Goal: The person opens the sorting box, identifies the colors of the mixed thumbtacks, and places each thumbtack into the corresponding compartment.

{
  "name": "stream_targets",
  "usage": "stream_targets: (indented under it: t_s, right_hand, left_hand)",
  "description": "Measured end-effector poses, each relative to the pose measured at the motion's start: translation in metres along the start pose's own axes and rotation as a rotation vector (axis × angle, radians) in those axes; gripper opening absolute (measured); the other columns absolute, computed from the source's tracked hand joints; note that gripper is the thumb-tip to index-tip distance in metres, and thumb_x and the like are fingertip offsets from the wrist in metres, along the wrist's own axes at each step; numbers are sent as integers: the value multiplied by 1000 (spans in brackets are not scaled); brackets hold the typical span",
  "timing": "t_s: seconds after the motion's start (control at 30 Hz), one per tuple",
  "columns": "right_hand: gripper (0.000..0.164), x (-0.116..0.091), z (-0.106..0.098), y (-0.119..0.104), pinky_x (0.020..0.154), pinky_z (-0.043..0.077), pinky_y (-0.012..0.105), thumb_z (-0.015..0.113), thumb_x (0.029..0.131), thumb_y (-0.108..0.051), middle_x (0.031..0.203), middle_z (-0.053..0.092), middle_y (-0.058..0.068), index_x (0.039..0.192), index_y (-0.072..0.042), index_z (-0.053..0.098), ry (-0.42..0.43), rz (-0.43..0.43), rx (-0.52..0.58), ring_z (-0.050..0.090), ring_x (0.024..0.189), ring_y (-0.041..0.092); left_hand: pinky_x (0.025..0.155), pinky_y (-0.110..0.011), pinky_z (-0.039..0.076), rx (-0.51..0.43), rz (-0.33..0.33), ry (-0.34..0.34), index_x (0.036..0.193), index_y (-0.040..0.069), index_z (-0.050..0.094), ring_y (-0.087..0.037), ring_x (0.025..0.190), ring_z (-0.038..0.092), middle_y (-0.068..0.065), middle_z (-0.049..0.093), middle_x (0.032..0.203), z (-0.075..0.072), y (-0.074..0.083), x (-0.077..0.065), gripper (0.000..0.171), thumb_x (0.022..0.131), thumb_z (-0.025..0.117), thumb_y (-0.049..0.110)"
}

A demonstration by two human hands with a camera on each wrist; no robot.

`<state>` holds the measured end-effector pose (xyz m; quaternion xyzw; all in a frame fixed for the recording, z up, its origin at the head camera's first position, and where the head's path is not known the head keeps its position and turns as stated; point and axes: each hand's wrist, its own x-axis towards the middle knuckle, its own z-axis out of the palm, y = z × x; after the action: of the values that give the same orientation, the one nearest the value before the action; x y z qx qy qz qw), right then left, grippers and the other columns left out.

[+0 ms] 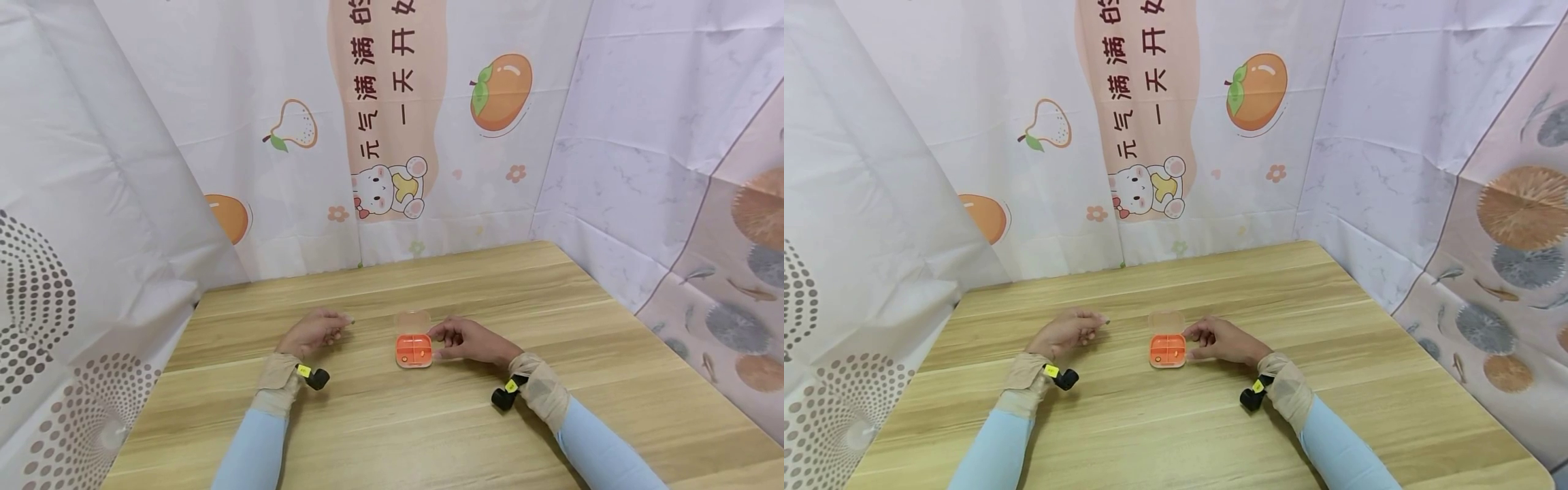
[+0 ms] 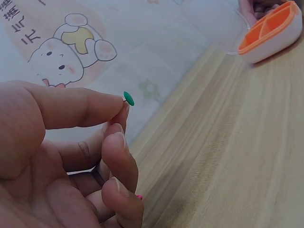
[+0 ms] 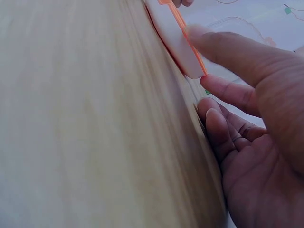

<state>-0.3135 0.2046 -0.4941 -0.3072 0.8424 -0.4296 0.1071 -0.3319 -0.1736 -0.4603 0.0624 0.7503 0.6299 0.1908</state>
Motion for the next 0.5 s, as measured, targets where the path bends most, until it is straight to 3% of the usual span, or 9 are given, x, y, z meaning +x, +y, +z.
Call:
stream_targets:
  t_s: [0.3,0.5]
  right_hand:
    - [40,-1,1,1,73,47,30,71,88,-40,104,58,1,122,-20,65,1,6,-18,53,88,20]
    - [37,-2,1,-6,72,45,30,71,90,-30,105,58,6,123,-14,65,4,13,-10,52,88,24]
  left_hand:
    - [56,-22,40,43,27,-12,115,-14,63,-10,63,48,-6,56,78,5,-3,4,39,92,67,17]
    - [58,-24,40,85,48,-47,114,-12,65,-11,64,48,-6,55,79,12,-3,5,39,92,67,20]
